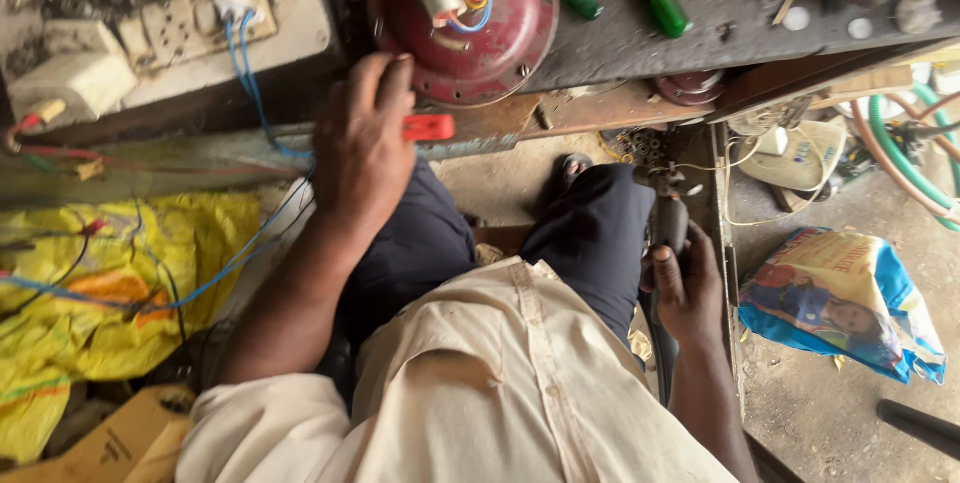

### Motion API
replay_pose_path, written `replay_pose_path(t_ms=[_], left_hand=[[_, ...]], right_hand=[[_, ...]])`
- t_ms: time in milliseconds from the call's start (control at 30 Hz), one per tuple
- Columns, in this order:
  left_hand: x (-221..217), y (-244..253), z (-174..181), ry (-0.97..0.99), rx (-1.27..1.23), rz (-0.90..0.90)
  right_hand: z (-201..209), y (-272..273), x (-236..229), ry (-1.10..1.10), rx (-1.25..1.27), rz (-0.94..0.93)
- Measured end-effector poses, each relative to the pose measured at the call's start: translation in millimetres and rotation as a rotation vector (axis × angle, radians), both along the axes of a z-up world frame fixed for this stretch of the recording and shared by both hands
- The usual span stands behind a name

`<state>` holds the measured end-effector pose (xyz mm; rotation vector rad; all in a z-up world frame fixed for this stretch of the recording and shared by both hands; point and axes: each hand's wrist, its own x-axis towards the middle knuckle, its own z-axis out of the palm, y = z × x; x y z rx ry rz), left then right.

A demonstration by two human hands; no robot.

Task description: The person repairs a ceiling fan light fixture by connecting wires to a socket and securing it to a metal base. They use a screwdriver to tighten connections, pliers to adjust wires, and a hammer to tap the socket into place.

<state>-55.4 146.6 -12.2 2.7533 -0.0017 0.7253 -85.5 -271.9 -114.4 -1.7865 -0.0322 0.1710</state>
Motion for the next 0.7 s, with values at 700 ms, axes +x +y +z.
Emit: replay_pose_path(t_ms=[700], left_hand=[[8.3, -135.0, 2.0, -0.224, -0.262, -0.65]], right_hand=[[4.9, 13.3, -0.7, -0.002, -0.016, 0.069]])
